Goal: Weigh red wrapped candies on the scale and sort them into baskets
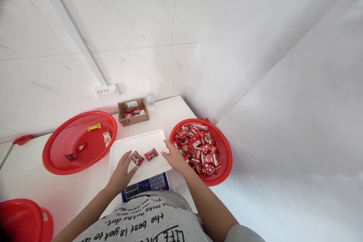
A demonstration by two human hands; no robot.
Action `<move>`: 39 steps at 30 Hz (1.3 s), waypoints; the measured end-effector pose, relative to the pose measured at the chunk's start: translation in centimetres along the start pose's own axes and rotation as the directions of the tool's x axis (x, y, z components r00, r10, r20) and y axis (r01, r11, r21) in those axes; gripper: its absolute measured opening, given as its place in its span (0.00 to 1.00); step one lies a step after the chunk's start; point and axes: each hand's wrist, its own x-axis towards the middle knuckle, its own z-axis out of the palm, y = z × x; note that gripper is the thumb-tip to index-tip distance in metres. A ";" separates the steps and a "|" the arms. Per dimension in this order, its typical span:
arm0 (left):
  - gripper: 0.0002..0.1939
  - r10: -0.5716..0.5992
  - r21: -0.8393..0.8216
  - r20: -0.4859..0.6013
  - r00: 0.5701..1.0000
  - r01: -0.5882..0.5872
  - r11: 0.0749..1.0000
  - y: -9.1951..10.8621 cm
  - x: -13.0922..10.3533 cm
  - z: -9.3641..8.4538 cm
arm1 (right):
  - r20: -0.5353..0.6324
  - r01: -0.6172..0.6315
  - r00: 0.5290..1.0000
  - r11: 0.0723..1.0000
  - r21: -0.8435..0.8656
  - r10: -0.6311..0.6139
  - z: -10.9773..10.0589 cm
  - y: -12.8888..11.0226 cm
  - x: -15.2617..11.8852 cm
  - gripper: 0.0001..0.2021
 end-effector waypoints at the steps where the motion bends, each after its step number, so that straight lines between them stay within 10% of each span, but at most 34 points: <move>1: 0.25 0.017 0.026 0.030 0.999 -0.018 1.000 0.0 0.0 0.2 | -0.068 0.021 0.997 0.995 -0.096 -0.027 -0.5 0.5 0.1 0.26; 7: 0.30 0.133 0.181 0.194 0.972 -0.168 0.969 0.9 0.4 1.1 | -0.272 -0.116 0.960 0.794 -0.597 -0.065 -3.7 5.0 -0.3 0.23; 13: 0.31 0.165 0.235 0.319 0.933 -0.247 0.940 2.7 2.2 1.6 | -0.255 -0.253 0.963 0.646 -0.720 0.094 -3.9 6.2 -1.4 0.21; 22: 0.28 0.166 0.283 0.287 0.944 -0.249 0.926 1.1 1.0 2.7 | -0.393 -0.209 0.918 0.909 -0.360 0.055 -4.9 2.7 -1.9 0.18; 28: 0.28 0.010 0.354 0.186 0.983 -0.077 0.932 1.1 0.4 2.8 | -0.056 -0.054 0.996 0.984 0.172 0.065 -0.4 -0.3 -1.1 0.24; 33: 0.27 -0.059 0.311 0.047 0.997 0.042 0.949 0.1 0.2 2.9 | -0.077 0.043 0.996 0.994 -0.096 -0.050 1.1 1.3 -0.6 0.23; 39: 0.28 0.122 0.311 0.072 0.990 -0.139 0.940 0.0 -0.2 3.3 | -0.205 0.004 0.971 0.868 -0.496 -0.121 -1.0 6.4 -0.8 0.21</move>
